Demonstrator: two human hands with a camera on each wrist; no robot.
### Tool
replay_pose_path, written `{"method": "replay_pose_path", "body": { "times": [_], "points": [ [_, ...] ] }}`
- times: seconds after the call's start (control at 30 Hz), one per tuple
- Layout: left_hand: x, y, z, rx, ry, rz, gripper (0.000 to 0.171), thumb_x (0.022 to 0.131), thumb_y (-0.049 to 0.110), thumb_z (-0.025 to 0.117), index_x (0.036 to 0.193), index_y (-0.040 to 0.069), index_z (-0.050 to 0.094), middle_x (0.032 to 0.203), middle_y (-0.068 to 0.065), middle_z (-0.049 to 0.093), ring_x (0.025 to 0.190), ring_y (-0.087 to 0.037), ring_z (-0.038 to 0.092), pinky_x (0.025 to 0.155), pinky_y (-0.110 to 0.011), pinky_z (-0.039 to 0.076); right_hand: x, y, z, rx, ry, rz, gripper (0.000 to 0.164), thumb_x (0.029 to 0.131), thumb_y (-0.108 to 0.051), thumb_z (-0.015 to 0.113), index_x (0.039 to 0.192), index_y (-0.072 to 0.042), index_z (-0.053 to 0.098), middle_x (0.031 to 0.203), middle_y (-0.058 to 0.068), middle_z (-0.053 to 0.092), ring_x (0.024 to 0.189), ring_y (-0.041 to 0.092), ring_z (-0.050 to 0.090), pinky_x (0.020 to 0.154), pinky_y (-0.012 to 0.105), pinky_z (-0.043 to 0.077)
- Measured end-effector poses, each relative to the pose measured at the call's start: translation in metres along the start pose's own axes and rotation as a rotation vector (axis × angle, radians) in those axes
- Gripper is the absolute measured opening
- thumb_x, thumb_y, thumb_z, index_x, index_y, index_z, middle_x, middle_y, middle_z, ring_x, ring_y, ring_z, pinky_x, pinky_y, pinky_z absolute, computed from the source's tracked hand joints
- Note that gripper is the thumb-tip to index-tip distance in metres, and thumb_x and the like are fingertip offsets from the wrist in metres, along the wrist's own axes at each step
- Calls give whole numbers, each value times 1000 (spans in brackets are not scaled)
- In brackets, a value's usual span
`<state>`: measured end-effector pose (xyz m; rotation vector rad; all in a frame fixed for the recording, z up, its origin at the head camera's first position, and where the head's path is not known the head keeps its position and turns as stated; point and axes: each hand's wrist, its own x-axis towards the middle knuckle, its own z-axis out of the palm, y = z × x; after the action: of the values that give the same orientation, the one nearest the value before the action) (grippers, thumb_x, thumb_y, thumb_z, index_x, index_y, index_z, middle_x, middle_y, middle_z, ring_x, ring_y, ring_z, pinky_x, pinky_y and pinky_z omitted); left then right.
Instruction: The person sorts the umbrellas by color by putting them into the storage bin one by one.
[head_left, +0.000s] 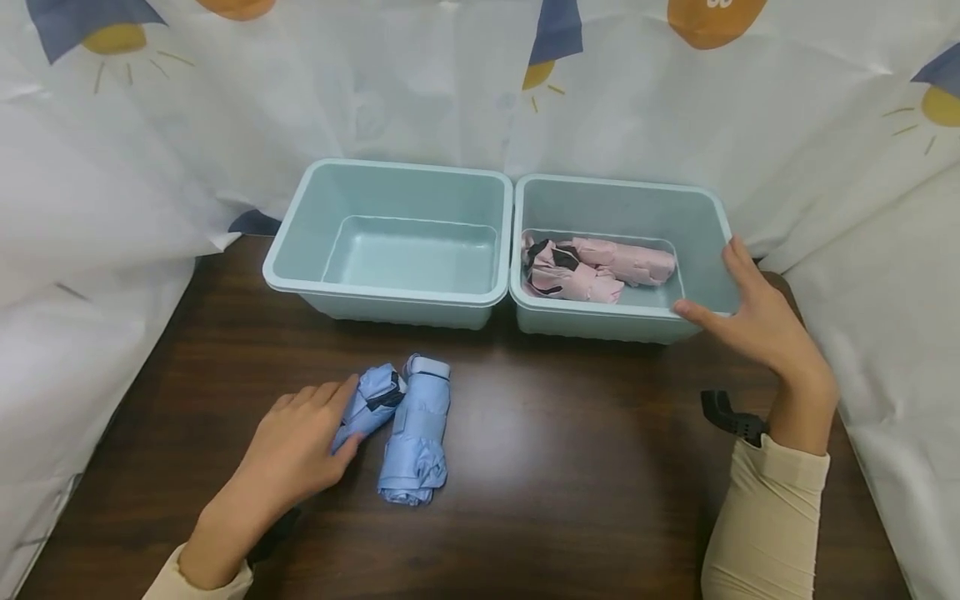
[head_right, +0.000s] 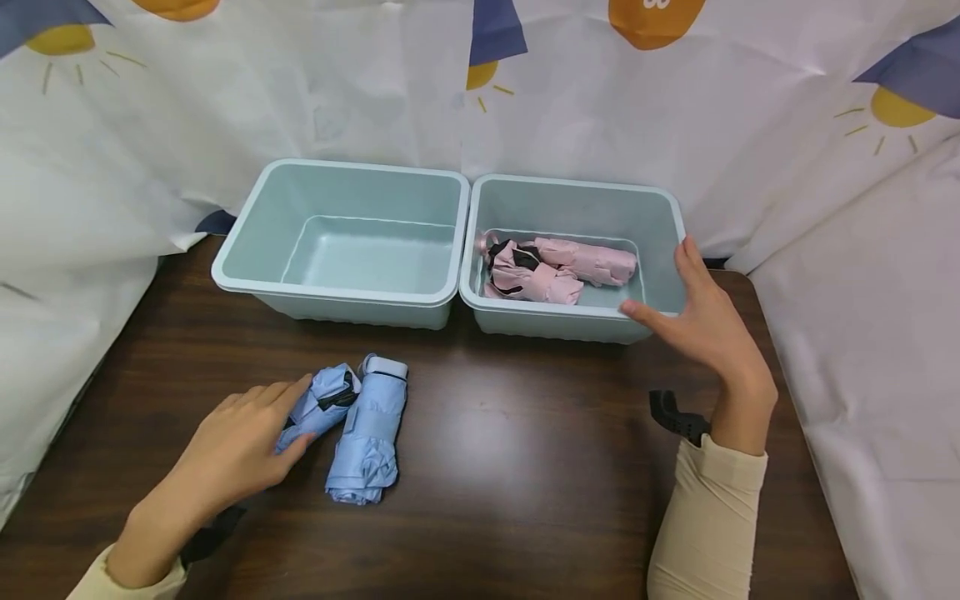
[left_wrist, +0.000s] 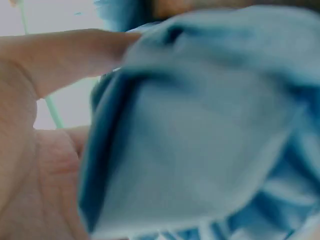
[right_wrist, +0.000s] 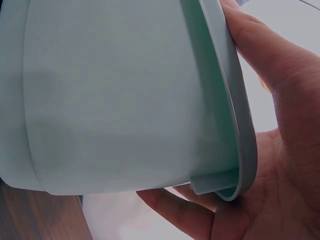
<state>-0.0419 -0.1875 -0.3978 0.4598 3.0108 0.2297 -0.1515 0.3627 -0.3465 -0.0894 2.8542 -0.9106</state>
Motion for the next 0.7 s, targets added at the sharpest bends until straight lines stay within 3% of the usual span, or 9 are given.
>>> {"method": "replay_pose_path", "body": {
  "times": [0.2,0.33,0.7],
  "points": [
    [3,2,9,27,51,-43,89,82,47,90,142,-9,56,128,-31,68,112,-48,67,83,-65,58,-1,-1,0,6,-5,11,106,99,-51,68,170,-23,-6,176,-14,-15,167,39,-3,124,75,15],
    [4,-2,11,36,68,-45,88,79,48,91,138,-8,58,121,-30,69,103,-45,70,73,-59,60,-1,0,2,9,0,9,106,99,-51,69,170,-23,-5,176,-13,-14,167,38,-3,125,75,15],
    [8,-20,5,-8,59,-32,78,79,49,89,137,3,66,124,-25,72,105,-42,73,69,-57,60,-2,-2,-1,2,-3,2,106,99,-51,69,170,-22,-6,176,-11,-15,167,38,-3,124,74,16]
  ]
}}
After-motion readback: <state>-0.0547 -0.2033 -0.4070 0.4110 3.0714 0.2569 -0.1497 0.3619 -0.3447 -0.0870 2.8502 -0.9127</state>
